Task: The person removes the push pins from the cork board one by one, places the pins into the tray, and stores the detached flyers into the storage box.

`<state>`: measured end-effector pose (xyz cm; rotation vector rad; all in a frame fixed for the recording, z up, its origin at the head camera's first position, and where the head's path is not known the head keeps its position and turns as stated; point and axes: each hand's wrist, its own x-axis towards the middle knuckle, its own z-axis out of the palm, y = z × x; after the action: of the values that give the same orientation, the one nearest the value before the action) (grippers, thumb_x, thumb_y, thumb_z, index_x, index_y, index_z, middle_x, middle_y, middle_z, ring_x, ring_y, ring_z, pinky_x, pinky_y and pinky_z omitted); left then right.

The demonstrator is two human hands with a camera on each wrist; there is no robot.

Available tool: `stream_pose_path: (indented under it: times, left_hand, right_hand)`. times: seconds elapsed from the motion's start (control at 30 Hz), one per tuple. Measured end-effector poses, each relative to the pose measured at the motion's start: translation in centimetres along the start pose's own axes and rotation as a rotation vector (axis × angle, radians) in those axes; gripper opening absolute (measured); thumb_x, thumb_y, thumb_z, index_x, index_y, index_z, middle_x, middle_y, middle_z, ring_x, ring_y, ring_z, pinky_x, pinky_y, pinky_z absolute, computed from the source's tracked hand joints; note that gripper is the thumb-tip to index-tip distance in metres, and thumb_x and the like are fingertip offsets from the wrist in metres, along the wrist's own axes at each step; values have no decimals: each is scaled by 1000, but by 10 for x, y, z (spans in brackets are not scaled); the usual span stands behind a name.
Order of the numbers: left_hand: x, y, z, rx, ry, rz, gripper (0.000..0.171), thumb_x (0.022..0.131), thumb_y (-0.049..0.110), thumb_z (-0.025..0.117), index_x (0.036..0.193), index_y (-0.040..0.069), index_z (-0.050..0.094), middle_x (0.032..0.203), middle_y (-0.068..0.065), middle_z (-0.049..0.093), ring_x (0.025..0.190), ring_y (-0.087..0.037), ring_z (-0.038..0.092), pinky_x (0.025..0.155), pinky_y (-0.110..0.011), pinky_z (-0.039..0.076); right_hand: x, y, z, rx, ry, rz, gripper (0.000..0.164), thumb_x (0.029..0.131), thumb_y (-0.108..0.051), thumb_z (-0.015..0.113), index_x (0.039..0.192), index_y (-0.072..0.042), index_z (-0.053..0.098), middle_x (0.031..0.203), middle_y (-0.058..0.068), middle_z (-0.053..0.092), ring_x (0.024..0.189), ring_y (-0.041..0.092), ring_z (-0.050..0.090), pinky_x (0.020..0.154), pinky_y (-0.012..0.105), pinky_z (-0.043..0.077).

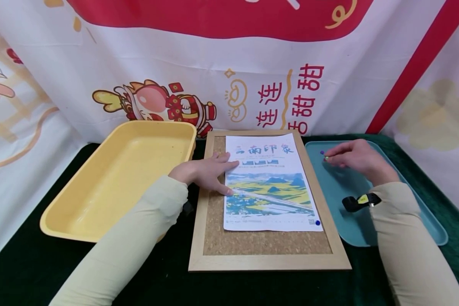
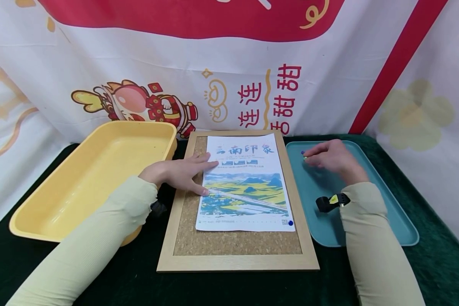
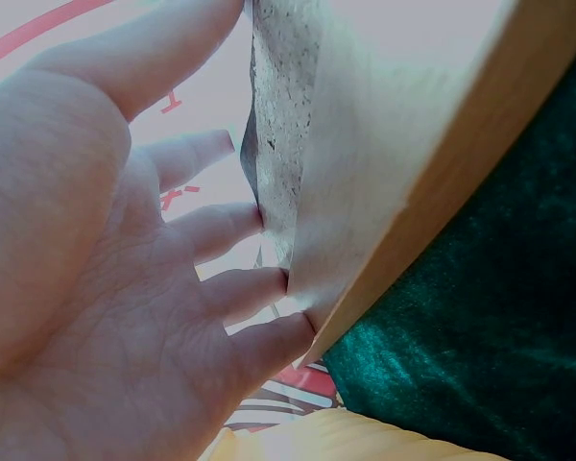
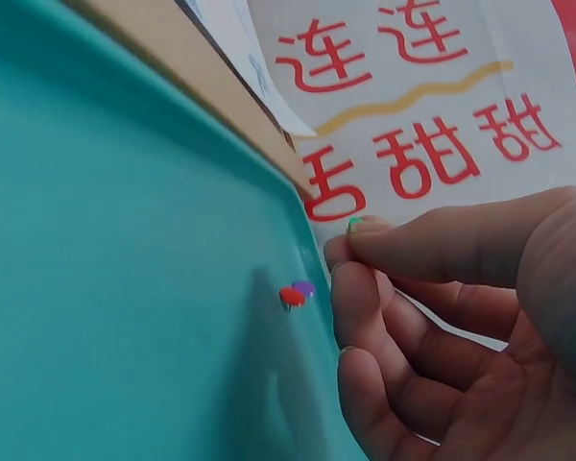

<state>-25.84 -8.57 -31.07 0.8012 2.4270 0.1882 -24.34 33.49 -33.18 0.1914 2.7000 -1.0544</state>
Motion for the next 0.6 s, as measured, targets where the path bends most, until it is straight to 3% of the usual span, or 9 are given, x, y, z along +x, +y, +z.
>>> stream_pose_path:
  times: [0.33,0.6]
  left_hand:
    - [-2,0,-1,-2,-1,-3,94,101,52,68,173,26,13,181,-10,-8,167,-39,-10,135,-59,4]
    - [-2,2,-1,-2,-8,-6,94,101,52,68,173,26,13,181,-10,-8,166,-40,-12,134,-60,4]
  right_hand:
    - [5,13,-4,11,13,59,49,108,-30,64,146,1,61,144,29,60,112,32,59,81,26,53]
    - [5,15,0,30,22,90,46,108,-28,62,143,3,62,141,29,59,114,34,56,88,34,53]
